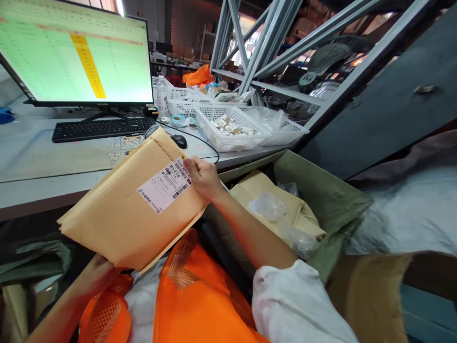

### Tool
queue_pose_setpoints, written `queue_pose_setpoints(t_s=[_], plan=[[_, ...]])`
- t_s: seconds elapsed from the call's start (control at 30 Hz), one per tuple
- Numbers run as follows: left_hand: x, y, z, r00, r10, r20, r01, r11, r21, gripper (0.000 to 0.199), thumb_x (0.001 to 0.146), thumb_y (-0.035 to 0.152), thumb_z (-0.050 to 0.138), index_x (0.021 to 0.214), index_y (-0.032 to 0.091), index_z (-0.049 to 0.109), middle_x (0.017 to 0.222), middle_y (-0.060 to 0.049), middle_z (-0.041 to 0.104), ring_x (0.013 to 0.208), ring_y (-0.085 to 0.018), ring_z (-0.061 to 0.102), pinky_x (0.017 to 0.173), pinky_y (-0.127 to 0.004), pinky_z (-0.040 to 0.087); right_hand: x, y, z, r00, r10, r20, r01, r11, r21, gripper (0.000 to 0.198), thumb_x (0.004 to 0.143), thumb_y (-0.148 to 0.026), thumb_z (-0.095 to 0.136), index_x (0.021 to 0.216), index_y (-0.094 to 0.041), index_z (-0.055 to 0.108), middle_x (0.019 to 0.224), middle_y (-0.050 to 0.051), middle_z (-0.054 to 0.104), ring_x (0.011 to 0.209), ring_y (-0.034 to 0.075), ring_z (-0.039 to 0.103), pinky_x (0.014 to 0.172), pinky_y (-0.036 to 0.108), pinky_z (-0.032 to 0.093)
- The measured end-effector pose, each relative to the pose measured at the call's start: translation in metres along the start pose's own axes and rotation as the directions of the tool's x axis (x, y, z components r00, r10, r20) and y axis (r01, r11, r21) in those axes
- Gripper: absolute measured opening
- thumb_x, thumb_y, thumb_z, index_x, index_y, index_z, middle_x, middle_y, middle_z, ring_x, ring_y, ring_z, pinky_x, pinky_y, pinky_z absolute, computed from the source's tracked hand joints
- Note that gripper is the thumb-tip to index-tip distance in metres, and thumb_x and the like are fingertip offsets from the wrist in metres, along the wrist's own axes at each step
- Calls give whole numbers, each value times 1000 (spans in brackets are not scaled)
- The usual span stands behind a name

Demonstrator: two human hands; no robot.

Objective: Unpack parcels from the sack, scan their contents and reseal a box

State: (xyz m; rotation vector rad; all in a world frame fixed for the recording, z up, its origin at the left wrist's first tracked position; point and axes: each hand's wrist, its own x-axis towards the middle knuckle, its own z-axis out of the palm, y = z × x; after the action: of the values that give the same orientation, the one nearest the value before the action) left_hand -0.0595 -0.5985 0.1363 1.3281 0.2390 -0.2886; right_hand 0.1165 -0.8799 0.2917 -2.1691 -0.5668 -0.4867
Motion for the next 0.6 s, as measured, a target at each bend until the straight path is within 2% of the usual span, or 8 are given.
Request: queue_pose_setpoints(t_s=[0.1, 0.2, 0.27, 0.33, 0.4, 0.5, 0.57, 0.6], plan=[[7, 9, -3, 1000, 26, 6, -25, 998, -61, 38, 60, 40, 87, 84, 13, 77, 83, -10, 76, 75, -26, 72, 69, -33, 62, 0, -4, -7, 995, -7, 95, 8, 1000, -13, 59, 97, -74, 39, 73, -20, 48, 63, -3, 47, 60, 12, 43, 58, 26, 31], [17, 18, 2, 987, 136, -81, -148, 976, -161, 32, 55, 28, 87, 81, 16, 76, 80, -5, 76, 73, -20, 70, 69, -27, 60, -3, -7, -17, 972, -18, 232, 18, 1000, -1, 55, 96, -72, 43, 94, -19, 57, 84, 2, 64, 76, 17, 57, 68, 26, 39], [23, 24, 7, 970, 185, -159, -216, 955, -203, 32, 51, 25, 87, 79, 17, 74, 76, -3, 74, 68, -17, 68, 64, -23, 58, -7, -8, -22, 966, -9, 259, 11, 1000, -3, 52, 98, -68, 42, 106, -19, 59, 97, 5, 69, 87, 20, 62, 74, 26, 42], [26, 29, 14, 957, 185, -223, -236, 944, -232, 34, 48, 27, 88, 74, 17, 70, 68, -1, 70, 58, -14, 64, 56, -21, 56, -13, -9, -21, 980, 14, 196, -2, 998, -61, 47, 101, -63, 41, 105, -20, 60, 92, 5, 70, 82, 19, 63, 69, 26, 40], [26, 34, 20, 953, 161, -255, -225, 943, -245, 40, 46, 32, 91, 72, 16, 65, 61, 1, 66, 51, -12, 60, 49, -19, 52, -19, -8, -15, 995, 23, 100, -7, 987, -160, 44, 103, -58, 39, 97, -20, 60, 76, 2, 65, 67, 17, 59, 62, 26, 34], [17, 40, 20, 963, 147, -224, -201, 950, -240, 50, 47, 38, 95, 78, 16, 63, 62, 1, 65, 48, -13, 60, 44, -20, 52, -18, 1, -11, 1000, 14, 25, -6, 953, -302, 41, 104, -52, 39, 88, -21, 59, 62, -2, 56, 55, 14, 51, 57, 27, 28], [5, 45, 9, 970, 119, -213, -166, 962, -216, 53, 53, 42, 94, 89, 17, 65, 70, -1, 69, 50, -16, 63, 42, -24, 54, -10, 15, -28, 995, 44, -87, -75, 913, -400, 33, 103, -46, 46, 87, -22, 61, 63, -1, 59, 57, 15, 53, 58, 27, 32], [-2, 48, -1, 964, 102, -244, -152, 968, -198, 54, 56, 44, 93, 95, 18, 66, 76, -2, 72, 51, -17, 65, 41, -25, 55, -4, 25, -47, 982, 65, -177, -138, 886, -442, 27, 102, -41, 49, 88, -21, 62, 67, 1, 62, 61, 16, 55, 61, 27, 34]])
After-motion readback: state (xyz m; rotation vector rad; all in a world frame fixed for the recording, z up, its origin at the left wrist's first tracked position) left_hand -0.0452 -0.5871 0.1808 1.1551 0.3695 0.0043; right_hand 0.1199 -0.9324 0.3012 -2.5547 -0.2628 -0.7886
